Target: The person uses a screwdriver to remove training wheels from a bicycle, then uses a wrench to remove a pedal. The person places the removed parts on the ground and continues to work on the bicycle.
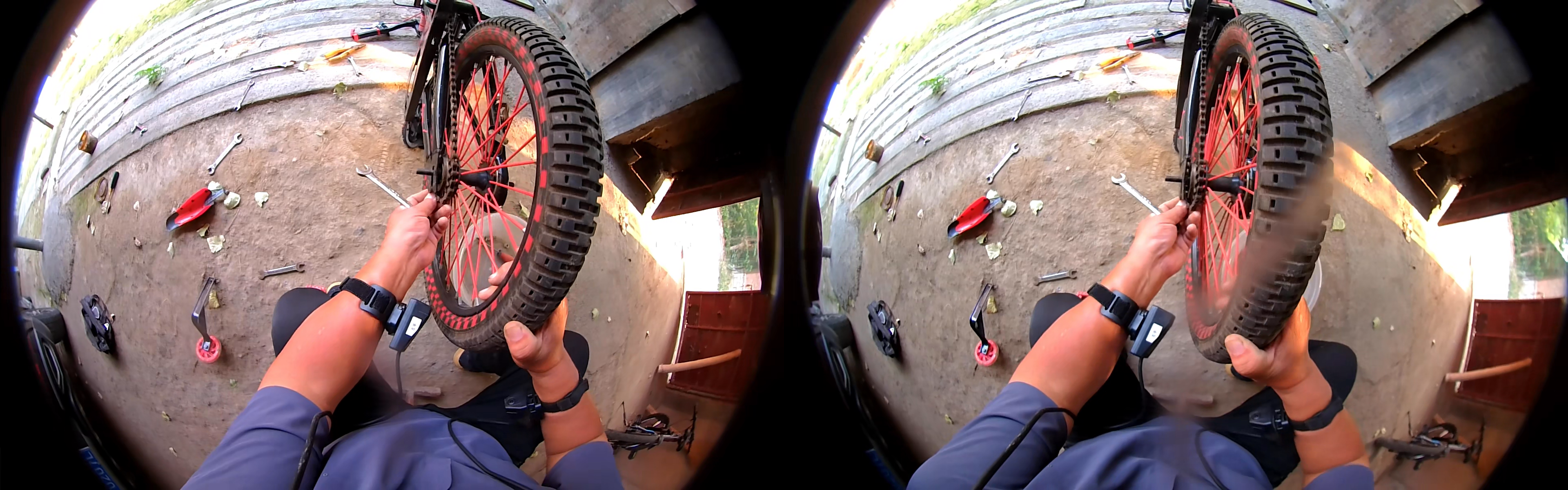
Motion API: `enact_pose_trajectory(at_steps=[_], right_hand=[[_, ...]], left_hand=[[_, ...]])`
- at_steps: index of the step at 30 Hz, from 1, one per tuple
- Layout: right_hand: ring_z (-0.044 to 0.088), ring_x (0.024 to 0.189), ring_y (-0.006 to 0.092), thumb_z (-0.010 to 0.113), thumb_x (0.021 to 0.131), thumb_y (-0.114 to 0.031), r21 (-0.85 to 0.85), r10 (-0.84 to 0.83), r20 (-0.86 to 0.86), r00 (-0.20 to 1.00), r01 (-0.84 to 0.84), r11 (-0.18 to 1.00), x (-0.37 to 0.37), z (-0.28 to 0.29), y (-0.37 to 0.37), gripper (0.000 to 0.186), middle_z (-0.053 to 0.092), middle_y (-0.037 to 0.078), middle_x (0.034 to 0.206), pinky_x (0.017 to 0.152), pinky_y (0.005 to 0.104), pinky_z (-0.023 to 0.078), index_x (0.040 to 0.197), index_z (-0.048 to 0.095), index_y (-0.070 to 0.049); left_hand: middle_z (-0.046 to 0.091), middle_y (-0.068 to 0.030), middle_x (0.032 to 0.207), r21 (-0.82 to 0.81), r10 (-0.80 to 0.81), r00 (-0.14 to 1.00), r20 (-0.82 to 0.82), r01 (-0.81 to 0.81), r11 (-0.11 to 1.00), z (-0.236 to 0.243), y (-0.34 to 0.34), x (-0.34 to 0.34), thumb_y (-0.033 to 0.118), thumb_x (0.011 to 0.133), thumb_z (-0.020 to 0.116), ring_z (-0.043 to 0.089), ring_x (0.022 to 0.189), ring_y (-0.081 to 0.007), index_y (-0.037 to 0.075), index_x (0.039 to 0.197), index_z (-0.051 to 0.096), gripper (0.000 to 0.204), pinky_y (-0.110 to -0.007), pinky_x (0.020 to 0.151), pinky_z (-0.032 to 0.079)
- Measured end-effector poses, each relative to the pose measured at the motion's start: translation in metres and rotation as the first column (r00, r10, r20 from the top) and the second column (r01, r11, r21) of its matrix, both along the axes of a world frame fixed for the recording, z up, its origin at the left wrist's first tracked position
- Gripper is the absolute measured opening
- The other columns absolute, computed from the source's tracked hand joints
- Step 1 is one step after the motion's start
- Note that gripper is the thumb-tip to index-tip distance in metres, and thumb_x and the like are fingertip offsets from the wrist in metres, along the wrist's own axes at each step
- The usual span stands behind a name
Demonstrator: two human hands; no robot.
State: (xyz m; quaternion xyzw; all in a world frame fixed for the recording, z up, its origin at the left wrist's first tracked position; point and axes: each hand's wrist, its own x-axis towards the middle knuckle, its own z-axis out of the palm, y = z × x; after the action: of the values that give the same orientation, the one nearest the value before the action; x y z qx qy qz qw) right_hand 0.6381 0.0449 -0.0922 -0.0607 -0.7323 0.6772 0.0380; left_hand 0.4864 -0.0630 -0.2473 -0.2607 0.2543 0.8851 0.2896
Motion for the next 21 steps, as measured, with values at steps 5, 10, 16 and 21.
enact_pose_trajectory(at_steps=[5,10,16,21], right_hand=[[0.063,0.085,0.0175,0.075,0.072,-0.036,-0.045,-0.027,0.022,0.999,0.028,0.999,-0.006,0.007,-0.004,0.064,0.063,0.01,0.099,0.078,0.0321,0.052,0.116,0.052,0.003],[0.066,0.082,0.0215,0.069,0.076,-0.046,0.032,0.001,0.061,0.998,-0.003,0.999,-0.027,0.03,0.004,0.068,0.062,0.013,0.102,0.076,0.0361,0.056,0.117,0.052,0.005],[0.062,0.076,0.0166,0.07,0.077,-0.039,-0.074,-0.038,0.098,0.994,0.045,0.996,-0.05,0.057,-0.003,0.052,0.063,0.008,0.087,0.07,0.0313,0.051,0.105,0.057,0.002],[0.064,0.07,0.0171,0.064,0.083,-0.045,-0.033,-0.097,0.165,0.981,0.104,0.994,-0.075,0.075,0.006,0.052,0.064,0.009,0.086,0.064,0.0308,0.053,0.106,0.057,0.001]], left_hand=[[0.063,-0.0053,0.09,0.005,-0.001,1.0,-0.02,0.001,1.0,-0.005,-0.002,0.001,0.009,0.1,0.049,0.062,0.07,-0.0132,0.006,0.113,0.051,0.013,-0.023,0.054,0.051],[0.062,-0.006,0.089,0.004,0.008,1.0,-0.018,-0.008,1.0,0.003,-0.002,0.005,0.01,0.099,0.052,0.063,0.071,-0.0143,0.005,0.115,0.048,0.017,-0.023,0.055,0.051],[0.063,-0.0077,0.089,0.04,0.002,1.0,-0.026,-0.001,0.999,0.008,-0.005,0.008,0.01,0.099,0.053,0.064,0.071,-0.0145,0.005,0.112,0.049,0.015,-0.024,0.055,0.051],[0.064,-0.0081,0.089,0.079,-0.009,0.999,-0.038,0.012,0.997,0.001,-0.005,0.008,0.012,0.099,0.053,0.064,0.07,-0.0146,0.005,0.111,0.049,0.014,-0.024,0.055,0.051]])
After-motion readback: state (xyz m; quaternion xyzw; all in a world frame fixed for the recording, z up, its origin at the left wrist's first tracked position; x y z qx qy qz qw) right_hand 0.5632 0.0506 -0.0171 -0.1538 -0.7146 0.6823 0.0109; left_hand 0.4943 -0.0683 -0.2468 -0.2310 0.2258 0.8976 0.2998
